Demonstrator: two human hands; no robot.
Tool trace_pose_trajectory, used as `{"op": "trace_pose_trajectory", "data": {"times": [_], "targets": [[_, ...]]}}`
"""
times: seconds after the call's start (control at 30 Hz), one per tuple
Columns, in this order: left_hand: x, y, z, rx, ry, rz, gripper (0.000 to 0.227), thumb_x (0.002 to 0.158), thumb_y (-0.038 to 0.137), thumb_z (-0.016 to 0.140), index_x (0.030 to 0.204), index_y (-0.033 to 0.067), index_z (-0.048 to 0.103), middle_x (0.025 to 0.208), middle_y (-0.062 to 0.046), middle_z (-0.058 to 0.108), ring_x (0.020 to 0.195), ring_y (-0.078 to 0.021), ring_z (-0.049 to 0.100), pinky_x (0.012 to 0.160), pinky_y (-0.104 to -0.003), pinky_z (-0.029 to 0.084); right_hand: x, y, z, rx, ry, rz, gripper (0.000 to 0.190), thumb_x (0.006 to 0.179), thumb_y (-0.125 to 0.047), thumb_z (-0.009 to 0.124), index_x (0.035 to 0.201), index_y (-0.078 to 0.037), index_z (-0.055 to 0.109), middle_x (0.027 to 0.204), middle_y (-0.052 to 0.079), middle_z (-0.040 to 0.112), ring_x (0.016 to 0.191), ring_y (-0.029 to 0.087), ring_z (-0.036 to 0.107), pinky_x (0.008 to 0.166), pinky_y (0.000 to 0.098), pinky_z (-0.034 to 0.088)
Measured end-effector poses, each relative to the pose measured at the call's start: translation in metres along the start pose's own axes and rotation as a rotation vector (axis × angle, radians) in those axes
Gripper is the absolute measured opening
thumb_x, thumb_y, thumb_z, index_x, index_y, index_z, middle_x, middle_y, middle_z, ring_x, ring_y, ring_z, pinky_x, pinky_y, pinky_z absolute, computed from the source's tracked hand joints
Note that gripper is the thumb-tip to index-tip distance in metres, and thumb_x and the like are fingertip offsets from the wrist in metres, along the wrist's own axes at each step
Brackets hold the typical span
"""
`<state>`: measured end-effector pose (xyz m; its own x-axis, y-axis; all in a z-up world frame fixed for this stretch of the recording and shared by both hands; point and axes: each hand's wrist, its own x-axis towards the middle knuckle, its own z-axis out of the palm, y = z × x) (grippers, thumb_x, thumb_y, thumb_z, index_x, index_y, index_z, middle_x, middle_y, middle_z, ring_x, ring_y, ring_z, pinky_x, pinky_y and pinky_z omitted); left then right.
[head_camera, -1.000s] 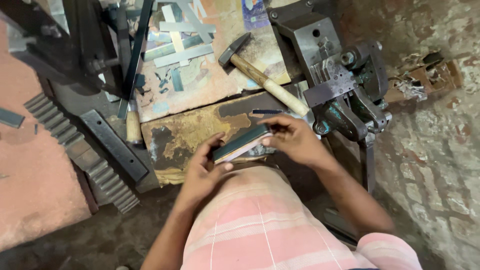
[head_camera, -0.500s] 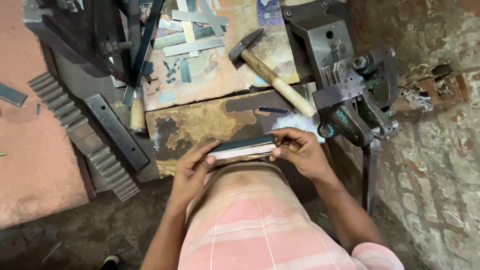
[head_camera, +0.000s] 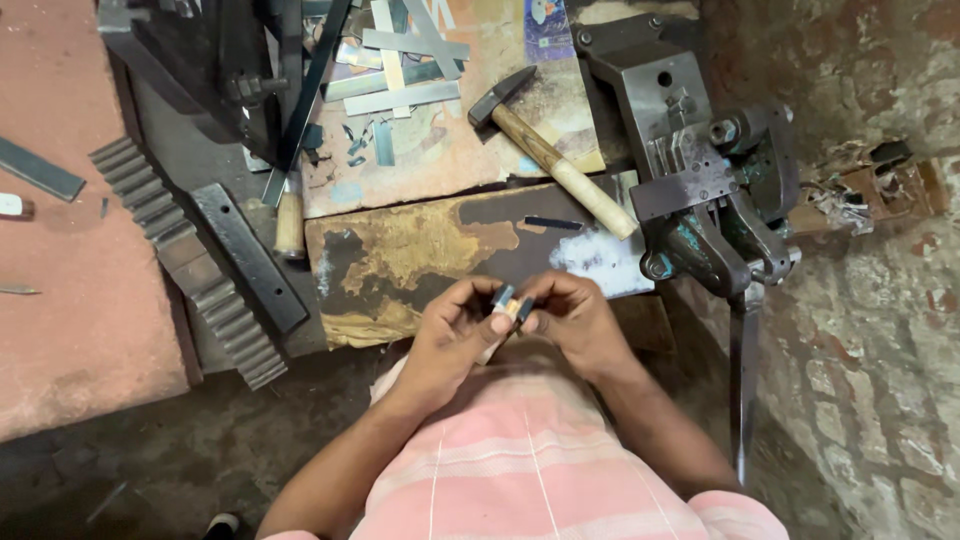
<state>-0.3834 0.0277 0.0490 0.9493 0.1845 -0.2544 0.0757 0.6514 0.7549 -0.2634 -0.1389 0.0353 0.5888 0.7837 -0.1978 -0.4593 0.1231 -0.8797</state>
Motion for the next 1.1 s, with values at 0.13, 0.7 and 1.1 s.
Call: {"op": "trace_pose_trajectory", "data": {"times": [0.13,0.7,1.1], "targets": [[-0.005,0.005,-0.01,-0.093,-0.15,-0.059,0.027,0.097,0.01,0.074,0.118,-0.0005,0.06,0.101,0.0,0.063,0.086,-0.0043,0.055,0.075,-0.021,0.046,-0.007,0.007,0.008,0.032,-0.029,-0.149,0.021,0.092,-0.018,0.083,0.098,-0.005,0.067,0.097,0.005,0.067,0.091,0.013,0.062,0.083,0.0276,0.051],[0.001,0.02,0.005,0.594,-0.022,0.243,0.029,0.102,0.014,0.071,0.128,0.0013,0.07,0.095,-0.008,0.059,0.086,-0.0143,0.055,0.076,-0.028,0.046,0.0,-0.007,0.013,-0.237,0.211,-0.128,0.011,0.095,-0.003,0.079,0.102,0.004,0.075,0.095,0.006,0.073,0.085,0.011,0.066,0.078,0.0262,0.056],[0.0,0.037,-0.029,0.975,-0.08,0.382,0.056,0.091,0.021,0.072,0.143,0.0057,0.058,0.111,-0.017,0.068,0.101,-0.03,0.065,0.089,-0.037,0.051,0.017,-0.019,0.009,-0.473,0.129,-0.195,0.033,0.095,-0.012,0.077,0.123,0.002,0.068,0.112,0.002,0.064,0.098,0.007,0.061,0.084,0.0229,0.053]]}}
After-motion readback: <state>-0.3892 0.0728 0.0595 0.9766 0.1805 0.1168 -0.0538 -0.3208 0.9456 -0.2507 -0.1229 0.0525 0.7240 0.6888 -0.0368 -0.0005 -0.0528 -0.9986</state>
